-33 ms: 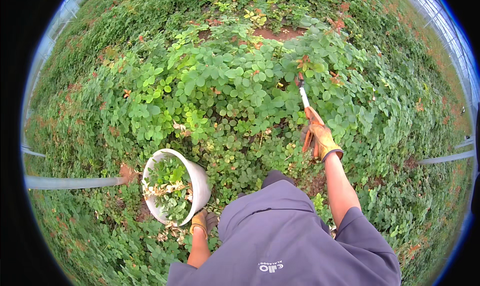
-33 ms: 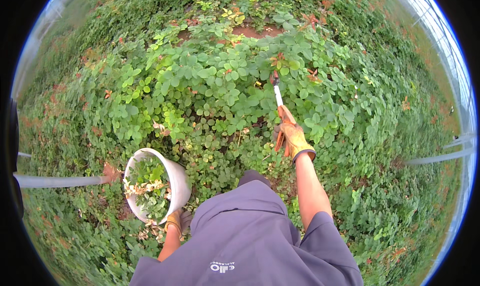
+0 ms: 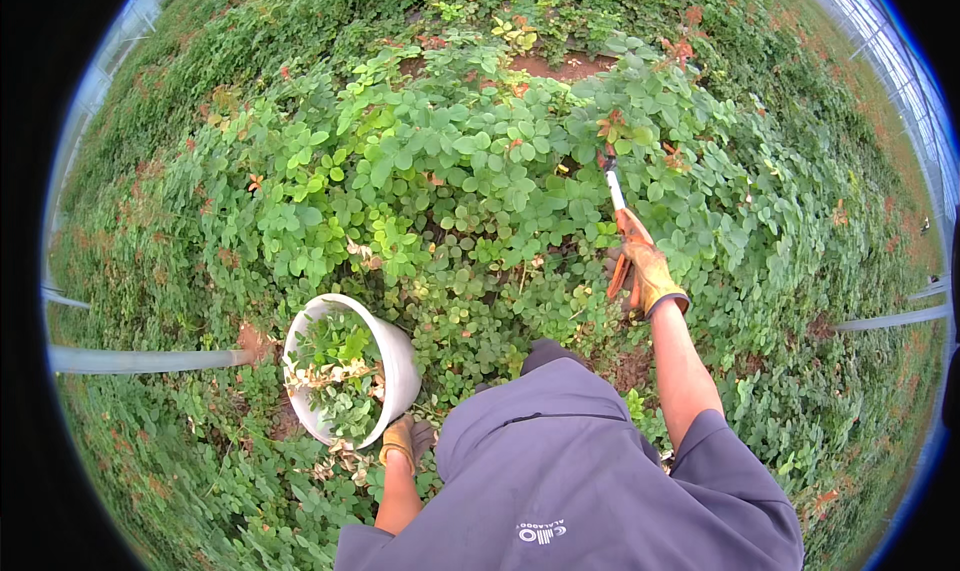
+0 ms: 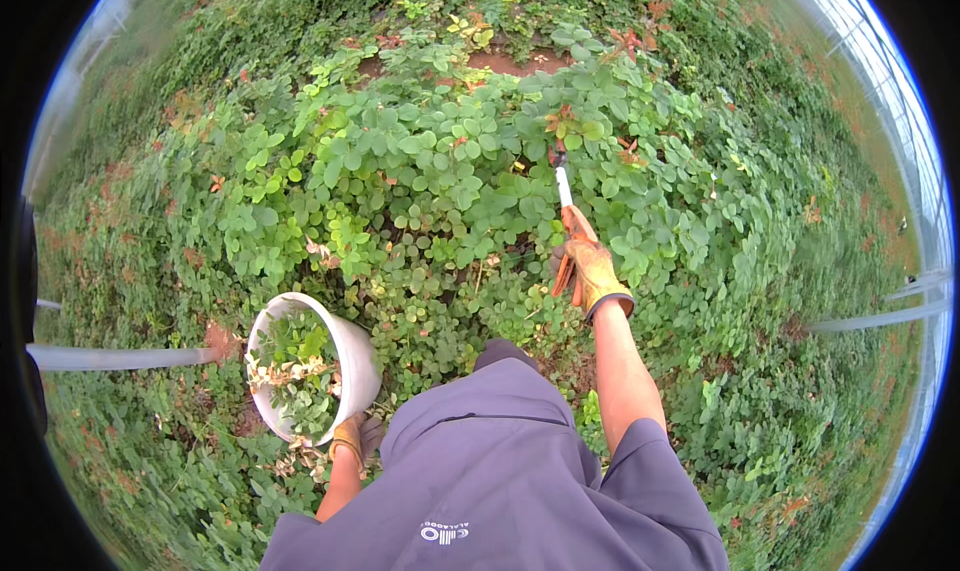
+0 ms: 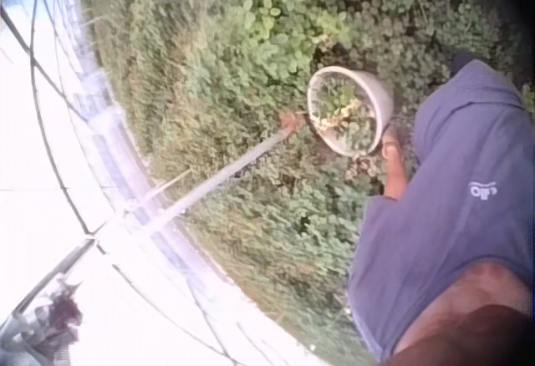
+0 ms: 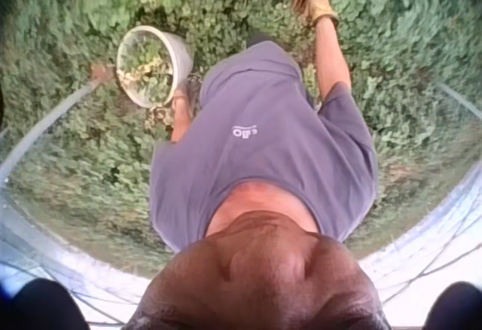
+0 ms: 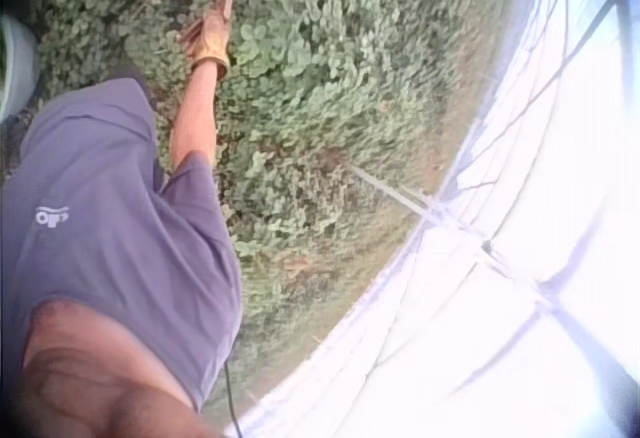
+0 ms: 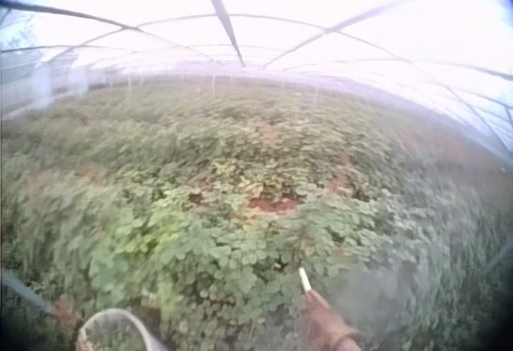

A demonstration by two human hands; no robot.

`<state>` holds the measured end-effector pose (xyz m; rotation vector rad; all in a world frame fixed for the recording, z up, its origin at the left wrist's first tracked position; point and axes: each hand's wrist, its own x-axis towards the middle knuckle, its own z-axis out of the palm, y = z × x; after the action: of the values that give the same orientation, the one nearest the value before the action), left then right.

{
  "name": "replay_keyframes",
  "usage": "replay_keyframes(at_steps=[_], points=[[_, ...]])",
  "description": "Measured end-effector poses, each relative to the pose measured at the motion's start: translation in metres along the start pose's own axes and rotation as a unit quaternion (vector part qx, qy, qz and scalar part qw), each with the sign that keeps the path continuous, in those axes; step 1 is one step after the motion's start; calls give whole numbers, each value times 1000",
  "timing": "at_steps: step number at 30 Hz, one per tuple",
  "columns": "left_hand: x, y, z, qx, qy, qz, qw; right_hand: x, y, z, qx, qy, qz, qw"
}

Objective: The person uses pruning shears to cut leaves and small branches from low-lying plants and places them into a white bucket. The person repeatedly reaches, cuts, and deposits foliage while moving around the garden area.

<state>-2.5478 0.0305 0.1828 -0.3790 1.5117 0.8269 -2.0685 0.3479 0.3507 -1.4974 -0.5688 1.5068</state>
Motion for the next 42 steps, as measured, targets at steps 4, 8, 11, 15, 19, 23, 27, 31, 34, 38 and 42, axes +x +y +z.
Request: replay_keyframes(at_steps=[4, 8, 11, 15, 19, 23, 27, 31, 34, 38, 42], points=[[7, -3, 11, -39, 18, 38, 998, 30, -12, -18, 36, 1, -64, 997], [19, -16, 13, -32, -41, 34, 998, 41, -13, -53, 70, 32, -41, 996], [27, -25, 14, 17, 35, 11, 999, 36, -5, -67, 26, 53, -28, 998], [21, -21, 24, 74, 27, -3, 997, 32, 12, -63, -152, 60, 41, 986], [-2, 5, 44, 102, 42, 22, 994, 37, 31, -58, -271, 41, 43, 961], [-23, 32, 66, 93, 52, 68, 992, 39, 43, -74, 56, -46, 24, 997], [-36, 38, 81, 81, 68, 87, 991, 47, 48, -95, 181, -61, 62, 980], [-44, 32, 92, 111, 80, 46, 990, 76, 44, -90, 276, -150, 66, 947], [-48, 26, 96, 115, 113, 54, 985, 106, 39, -70, 281, -156, 48, 946], [-48, 21, 94, 112, 102, 65, 986, 131, 44, -43, 294, -74, 84, 949], [-39, 11, 84, 90, 91, 60, 990, 131, 59, -35, 208, -18, 69, 975]])
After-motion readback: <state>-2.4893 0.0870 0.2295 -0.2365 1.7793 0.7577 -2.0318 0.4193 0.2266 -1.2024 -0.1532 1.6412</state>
